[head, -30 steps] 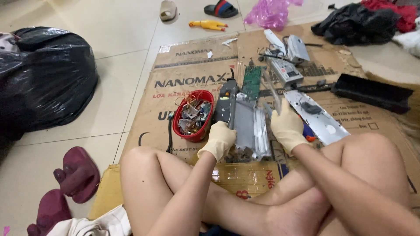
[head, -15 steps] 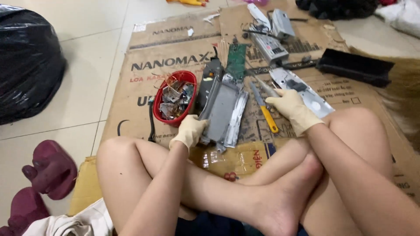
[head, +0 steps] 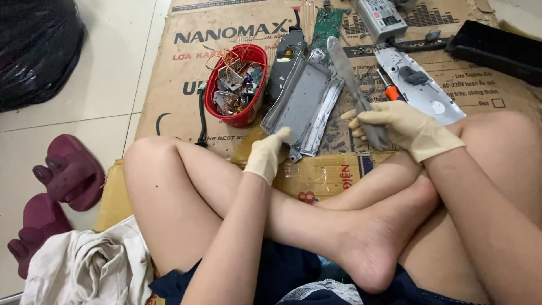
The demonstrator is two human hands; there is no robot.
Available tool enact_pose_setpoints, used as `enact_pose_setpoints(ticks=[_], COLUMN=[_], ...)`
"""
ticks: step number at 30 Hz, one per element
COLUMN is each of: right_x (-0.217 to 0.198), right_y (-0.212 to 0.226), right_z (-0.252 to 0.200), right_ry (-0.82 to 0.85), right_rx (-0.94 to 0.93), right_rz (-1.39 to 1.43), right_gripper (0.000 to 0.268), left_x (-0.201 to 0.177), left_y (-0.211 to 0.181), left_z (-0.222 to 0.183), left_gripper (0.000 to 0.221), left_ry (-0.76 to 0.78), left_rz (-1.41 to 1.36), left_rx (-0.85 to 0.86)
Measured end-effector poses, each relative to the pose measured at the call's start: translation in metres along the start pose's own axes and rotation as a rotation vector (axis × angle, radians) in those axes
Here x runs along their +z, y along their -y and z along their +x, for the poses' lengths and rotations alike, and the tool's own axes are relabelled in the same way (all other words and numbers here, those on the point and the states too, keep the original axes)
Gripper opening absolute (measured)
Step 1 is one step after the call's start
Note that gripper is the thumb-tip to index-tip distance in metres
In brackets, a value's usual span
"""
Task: Removing screws from a metal panel using a screwdriver and prying the components apart.
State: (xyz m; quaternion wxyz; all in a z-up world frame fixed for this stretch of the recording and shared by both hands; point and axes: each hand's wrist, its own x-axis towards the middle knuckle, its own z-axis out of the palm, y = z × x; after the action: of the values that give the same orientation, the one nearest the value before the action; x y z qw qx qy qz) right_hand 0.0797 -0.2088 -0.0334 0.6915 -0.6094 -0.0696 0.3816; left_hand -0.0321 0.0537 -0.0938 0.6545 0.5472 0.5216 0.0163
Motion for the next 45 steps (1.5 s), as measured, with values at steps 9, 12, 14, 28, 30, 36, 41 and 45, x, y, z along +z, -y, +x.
enact_pose_setpoints(ticks=[9, 12, 14, 28, 30, 36, 41, 45], right_x=[0.004, 0.024, 0.035, 0.027, 0.025, 0.022, -0.024, -0.078], right_y=[-0.035, -0.025, -0.015, -0.022, -0.023, -0.007, -0.010, -0.018], right_z=[0.026, 0.007, -0.003, 0.010, 0.010, 0.003, 0.011, 0.010], right_ry=[-0.208, -0.300, -0.333, -0.531, -0.562, -0.730, -0.875, -0.834], right_rx=[-0.031, 0.036, 0.088, -0.182, -0.201, -0.323, -0.407, -0.214], right_rz=[-0.415, -0.624, -0.753, -0.968, -0.973, -0.759, -0.321, -0.016], right_gripper=[0.024, 0.029, 0.036, 0.031, 0.030, 0.017, 0.024, 0.037], left_x=[0.015, 0.008, 0.006, 0.038, 0.047, 0.050, 0.014, -0.006], left_y=[-0.048, -0.059, -0.054, 0.015, 0.014, 0.001, -0.026, -0.032], left_z=[0.008, -0.024, -0.029, 0.039, 0.037, -0.012, -0.006, 0.049], left_gripper=[0.064, 0.078, 0.077, 0.063, 0.047, 0.019, 0.012, 0.013], left_ry=[-0.119, -0.049, 0.012, -0.019, -0.075, -0.278, -0.170, -0.164], left_rz=[0.052, -0.108, -0.267, 0.780, 0.713, 0.009, -0.304, -0.431], left_rx=[0.316, 0.212, 0.166, 0.299, 0.330, 0.477, 0.487, 0.483])
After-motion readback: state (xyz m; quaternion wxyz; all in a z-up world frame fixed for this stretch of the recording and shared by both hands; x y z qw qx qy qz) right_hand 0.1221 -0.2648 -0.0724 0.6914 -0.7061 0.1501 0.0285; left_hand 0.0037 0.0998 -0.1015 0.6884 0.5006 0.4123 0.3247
